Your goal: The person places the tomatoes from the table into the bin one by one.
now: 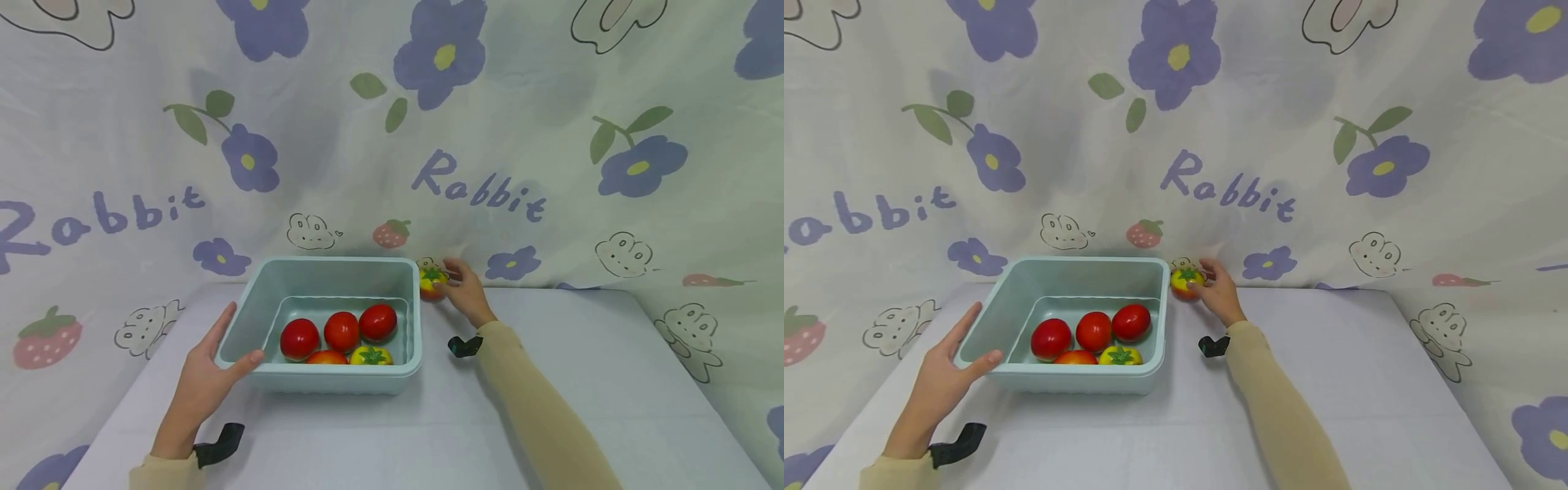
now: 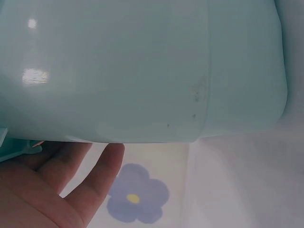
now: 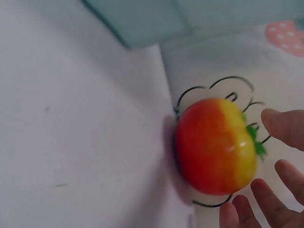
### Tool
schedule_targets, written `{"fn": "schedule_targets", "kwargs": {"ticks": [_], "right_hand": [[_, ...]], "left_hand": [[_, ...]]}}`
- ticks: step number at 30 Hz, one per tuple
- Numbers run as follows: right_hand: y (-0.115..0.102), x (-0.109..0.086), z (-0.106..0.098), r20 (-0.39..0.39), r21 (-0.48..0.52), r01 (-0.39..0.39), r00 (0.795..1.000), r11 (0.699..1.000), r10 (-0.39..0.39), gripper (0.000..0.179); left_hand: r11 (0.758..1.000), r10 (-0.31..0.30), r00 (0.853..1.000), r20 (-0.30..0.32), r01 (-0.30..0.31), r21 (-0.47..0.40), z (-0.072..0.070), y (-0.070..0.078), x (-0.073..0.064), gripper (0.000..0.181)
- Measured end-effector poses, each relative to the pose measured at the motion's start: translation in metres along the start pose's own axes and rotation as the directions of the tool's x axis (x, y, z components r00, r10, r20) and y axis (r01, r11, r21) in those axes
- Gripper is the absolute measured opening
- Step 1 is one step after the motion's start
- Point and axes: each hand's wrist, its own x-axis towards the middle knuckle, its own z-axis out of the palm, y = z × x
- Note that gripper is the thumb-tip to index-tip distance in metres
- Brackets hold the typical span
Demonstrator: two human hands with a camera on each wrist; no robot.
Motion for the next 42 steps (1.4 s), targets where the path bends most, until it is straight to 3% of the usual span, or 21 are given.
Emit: {"fn": "schedule_targets", "kwargs": {"ticks": [8,17,21,28,35,42], "right_hand": [[0.014,0.005,0.000,0.039,-0.002,-0.048,0.998,0.999,0.048,0.071],[0.014,0.004,0.002,0.054,0.006,-0.013,0.998,1.000,0.013,0.071],[0.016,0.006,0.005,0.039,0.008,-0.001,0.999,1.000,0.001,0.070],[0.018,0.005,0.011,-0.006,0.025,-0.045,0.999,0.999,0.045,0.070],[0.014,-0.003,0.013,-0.034,0.063,-0.062,0.997,0.996,0.064,0.069],[0.015,-0.014,0.013,-0.050,0.084,-0.070,0.996,0.994,0.074,0.072]], "left_hand": [[1.000,0.012,1.000,0.001,-0.012,-0.004,0.001,0.001,0.001,0.094],[1.000,0.013,1.000,0.002,-0.013,-0.001,0.002,0.000,0.001,0.095],[1.000,0.010,1.000,0.004,-0.010,-0.002,0.002,0.001,0.002,0.096],[1.000,0.000,1.000,-0.002,0.000,0.015,0.003,-0.001,0.000,0.096],[0.998,-0.038,0.999,-0.003,0.038,0.040,0.003,-0.001,-0.001,0.097],[0.999,-0.025,1.000,-0.006,0.025,0.027,0.001,0.000,0.000,0.096]]}}
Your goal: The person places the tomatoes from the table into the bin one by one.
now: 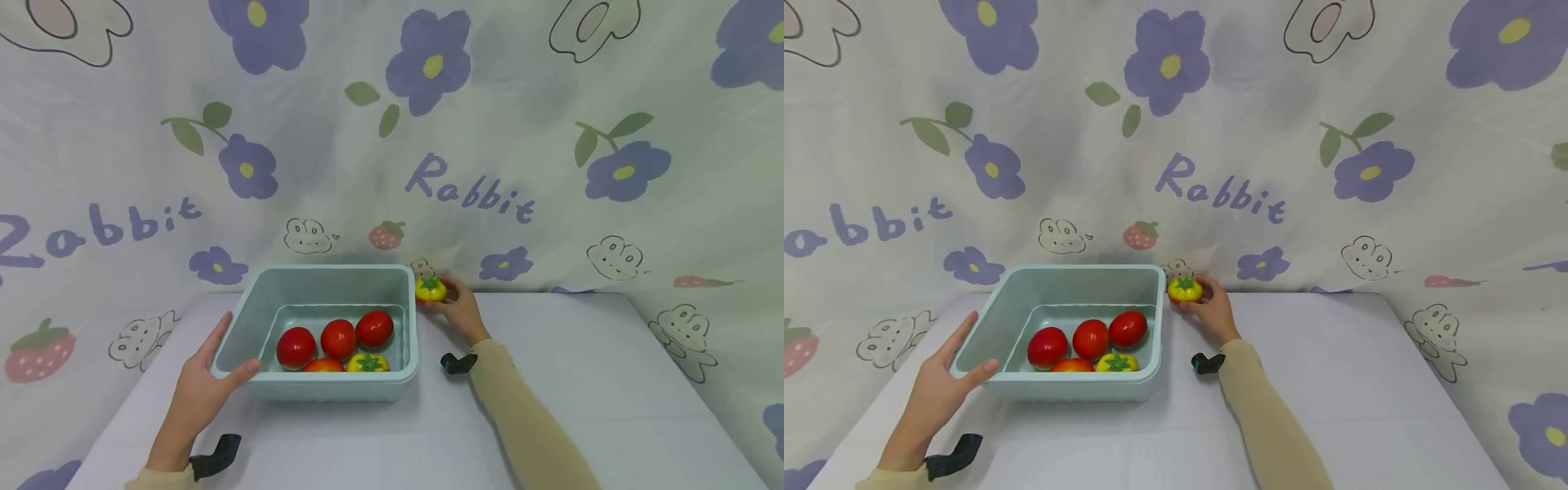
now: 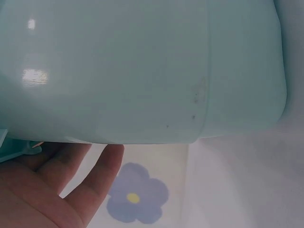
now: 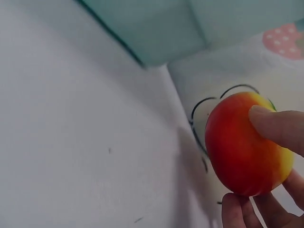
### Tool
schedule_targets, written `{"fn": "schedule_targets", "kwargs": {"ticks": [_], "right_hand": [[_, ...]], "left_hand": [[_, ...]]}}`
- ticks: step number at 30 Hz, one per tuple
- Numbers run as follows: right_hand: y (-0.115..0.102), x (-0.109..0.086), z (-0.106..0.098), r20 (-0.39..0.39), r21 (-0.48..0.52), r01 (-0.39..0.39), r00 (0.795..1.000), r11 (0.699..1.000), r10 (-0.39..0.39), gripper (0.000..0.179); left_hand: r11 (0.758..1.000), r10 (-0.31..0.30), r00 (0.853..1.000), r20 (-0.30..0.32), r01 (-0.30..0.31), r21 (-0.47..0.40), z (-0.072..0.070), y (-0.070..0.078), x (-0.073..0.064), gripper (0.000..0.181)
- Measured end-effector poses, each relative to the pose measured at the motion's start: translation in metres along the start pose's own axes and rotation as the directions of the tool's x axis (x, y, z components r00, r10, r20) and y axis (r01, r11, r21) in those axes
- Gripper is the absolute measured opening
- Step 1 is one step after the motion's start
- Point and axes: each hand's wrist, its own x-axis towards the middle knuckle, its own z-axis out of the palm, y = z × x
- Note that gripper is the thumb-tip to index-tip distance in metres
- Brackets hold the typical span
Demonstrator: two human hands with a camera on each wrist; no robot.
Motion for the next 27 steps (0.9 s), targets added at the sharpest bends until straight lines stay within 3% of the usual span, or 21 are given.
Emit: {"fn": "schedule_targets", "kwargs": {"ticks": [8,27], "right_hand": [[-0.006,-0.017,-0.006,-0.008,0.025,0.063,0.998,0.998,-0.062,0.070],[-0.044,-0.046,-0.020,0.014,0.072,0.151,0.988,0.986,-0.152,0.071]], "left_hand": [[1.000,-0.015,1.000,0.010,0.015,0.007,0.000,-0.001,0.000,0.097],[1.000,-0.012,1.000,-0.008,0.012,0.022,0.001,0.000,0.002,0.096]]}}
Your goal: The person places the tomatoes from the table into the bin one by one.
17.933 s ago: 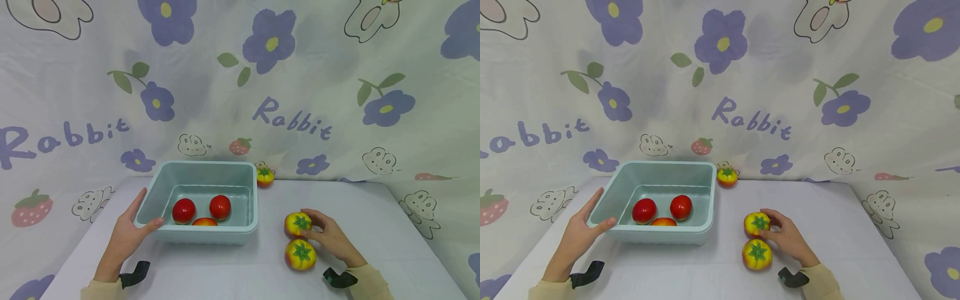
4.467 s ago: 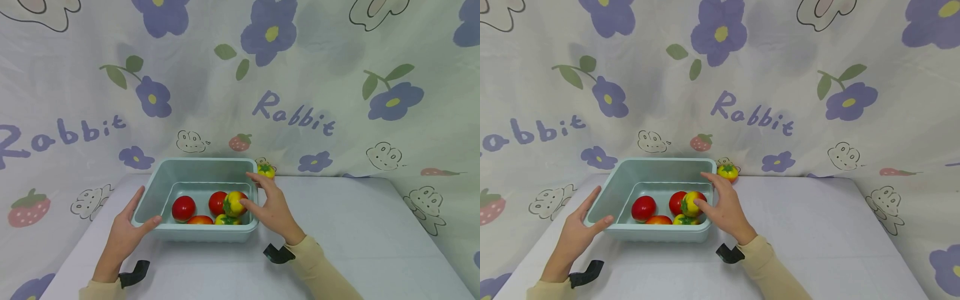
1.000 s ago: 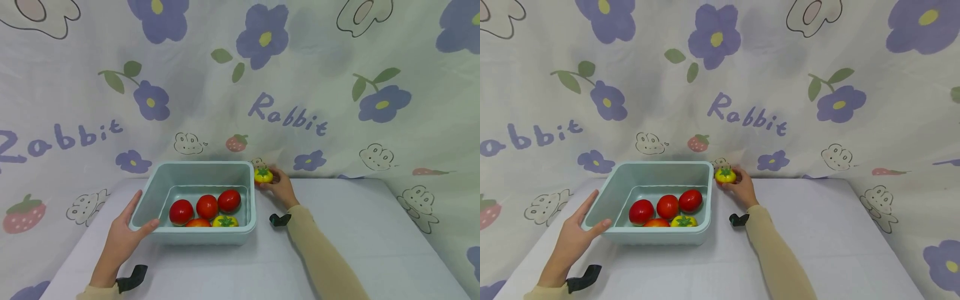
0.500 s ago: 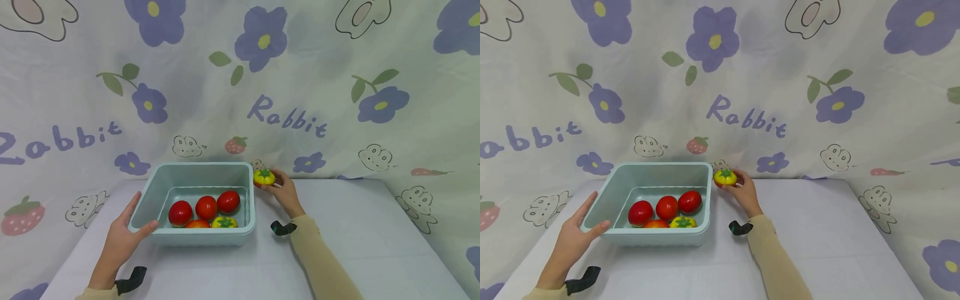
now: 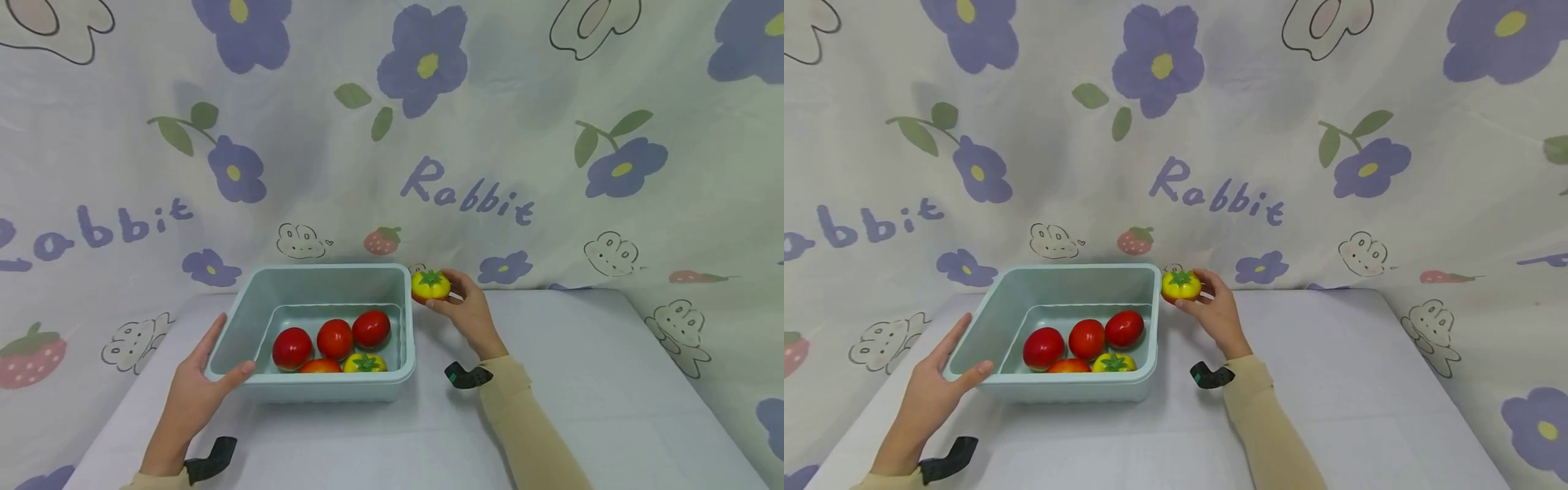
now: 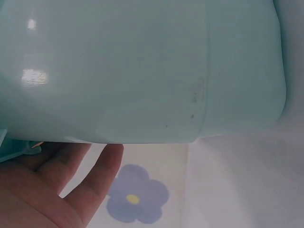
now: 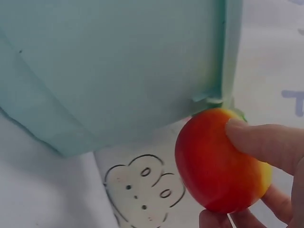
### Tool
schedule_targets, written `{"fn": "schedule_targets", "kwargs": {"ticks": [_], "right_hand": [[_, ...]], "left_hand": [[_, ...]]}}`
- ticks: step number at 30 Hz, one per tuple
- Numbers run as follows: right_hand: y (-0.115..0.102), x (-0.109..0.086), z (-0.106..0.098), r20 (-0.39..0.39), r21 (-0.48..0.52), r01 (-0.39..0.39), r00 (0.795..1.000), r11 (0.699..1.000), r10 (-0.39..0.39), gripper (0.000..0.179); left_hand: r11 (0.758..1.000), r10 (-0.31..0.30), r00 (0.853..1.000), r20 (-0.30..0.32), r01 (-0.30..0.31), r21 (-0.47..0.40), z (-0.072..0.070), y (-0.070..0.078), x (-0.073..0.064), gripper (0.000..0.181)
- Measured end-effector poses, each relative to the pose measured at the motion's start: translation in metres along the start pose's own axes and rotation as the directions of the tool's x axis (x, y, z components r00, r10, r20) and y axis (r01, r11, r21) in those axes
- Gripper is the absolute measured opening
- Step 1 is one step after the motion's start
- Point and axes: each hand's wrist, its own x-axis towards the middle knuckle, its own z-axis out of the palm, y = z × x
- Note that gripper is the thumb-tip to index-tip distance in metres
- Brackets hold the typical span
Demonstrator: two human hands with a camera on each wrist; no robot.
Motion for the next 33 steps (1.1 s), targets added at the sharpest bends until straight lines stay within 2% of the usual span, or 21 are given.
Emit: {"fn": "schedule_targets", "kwargs": {"ticks": [10,18,27,33], "right_hand": [[-0.009,-0.003,-0.011,-0.024,0.007,0.038,0.999,0.999,-0.038,0.069],[-0.026,-0.010,-0.014,-0.029,0.067,0.058,0.998,0.996,-0.056,0.071],[-0.047,-0.023,-0.009,0.011,0.127,0.106,0.994,0.986,-0.108,0.067],[-0.055,-0.029,-0.001,0.051,0.123,0.132,0.989,0.984,-0.139,0.066]], "left_hand": [[1.000,-0.014,1.000,0.007,0.014,0.007,-0.001,0.001,0.000,0.097],[1.000,-0.010,1.000,0.009,0.010,0.003,-0.003,0.000,0.000,0.097],[1.000,-0.019,1.000,0.007,0.018,0.007,-0.002,0.000,0.000,0.096],[0.999,-0.033,0.999,0.010,0.033,0.001,0.000,-0.001,0.000,0.097]]}}
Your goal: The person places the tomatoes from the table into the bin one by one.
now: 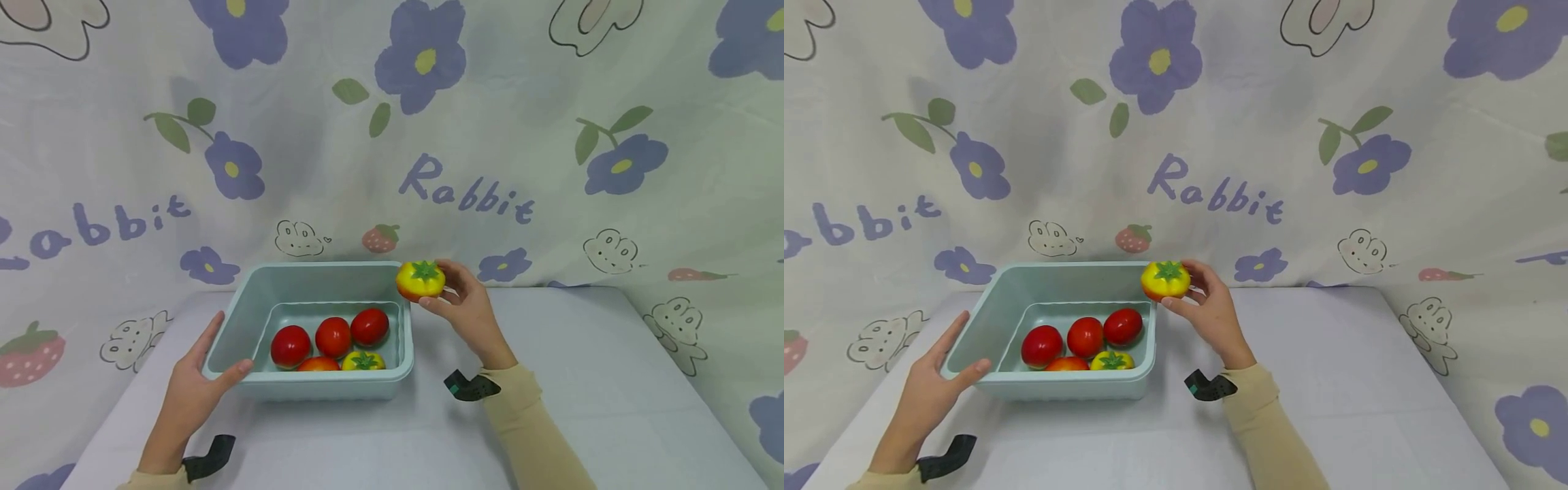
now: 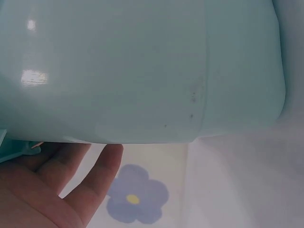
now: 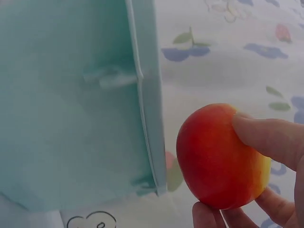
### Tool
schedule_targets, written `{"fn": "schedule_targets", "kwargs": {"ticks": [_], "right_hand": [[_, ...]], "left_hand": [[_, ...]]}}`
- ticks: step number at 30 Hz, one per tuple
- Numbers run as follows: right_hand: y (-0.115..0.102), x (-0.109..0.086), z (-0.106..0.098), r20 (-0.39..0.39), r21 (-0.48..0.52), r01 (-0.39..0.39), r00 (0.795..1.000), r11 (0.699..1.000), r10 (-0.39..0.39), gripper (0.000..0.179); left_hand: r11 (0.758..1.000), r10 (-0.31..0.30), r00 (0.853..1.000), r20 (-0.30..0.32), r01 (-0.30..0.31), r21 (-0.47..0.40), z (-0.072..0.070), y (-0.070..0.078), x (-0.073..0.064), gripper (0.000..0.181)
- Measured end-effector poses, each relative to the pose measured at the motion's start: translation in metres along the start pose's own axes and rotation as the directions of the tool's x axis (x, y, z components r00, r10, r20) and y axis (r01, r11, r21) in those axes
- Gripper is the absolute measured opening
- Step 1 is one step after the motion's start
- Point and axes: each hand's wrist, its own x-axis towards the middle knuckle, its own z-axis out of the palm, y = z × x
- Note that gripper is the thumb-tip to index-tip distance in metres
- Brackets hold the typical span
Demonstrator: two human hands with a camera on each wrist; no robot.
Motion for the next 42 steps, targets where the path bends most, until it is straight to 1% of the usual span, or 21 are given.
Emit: {"fn": "schedule_targets", "kwargs": {"ticks": [4,12,19,26,35,39,42], "right_hand": [[-0.004,-0.003,0.008,0.026,-0.021,0.027,0.999,0.999,-0.026,0.065],[-0.006,-0.009,0.021,0.070,-0.042,0.053,0.996,0.998,-0.050,0.066],[-0.006,-0.012,0.029,0.116,-0.041,0.104,0.988,0.994,-0.099,0.069],[-0.004,-0.014,0.035,0.153,-0.093,0.130,0.982,0.987,-0.115,0.067],[-0.004,-0.019,0.038,0.186,-0.198,0.181,0.972,0.963,-0.144,0.068],[-0.003,-0.020,0.041,0.202,-0.240,0.216,0.965,0.946,-0.169,0.068],[-0.001,-0.021,0.043,0.212,-0.280,0.231,0.962,0.932,-0.174,0.070]], "left_hand": [[1.000,0.003,1.000,-0.005,-0.003,-0.003,0.001,-0.001,0.001,0.096],[1.000,0.005,1.000,-0.005,-0.005,-0.004,0.002,0.000,0.001,0.096],[1.000,0.028,0.999,-0.020,-0.029,-0.008,0.001,0.003,0.000,0.095],[1.000,0.011,1.000,-0.014,-0.011,0.001,0.001,0.002,0.000,0.096],[1.000,0.013,1.000,-0.010,-0.013,-0.004,0.001,-0.001,0.000,0.097],[1.000,0.011,1.000,-0.012,-0.011,-0.004,0.001,0.000,0.000,0.097],[1.000,0.009,1.000,-0.011,-0.009,-0.002,0.001,0.001,-0.001,0.097]]}}
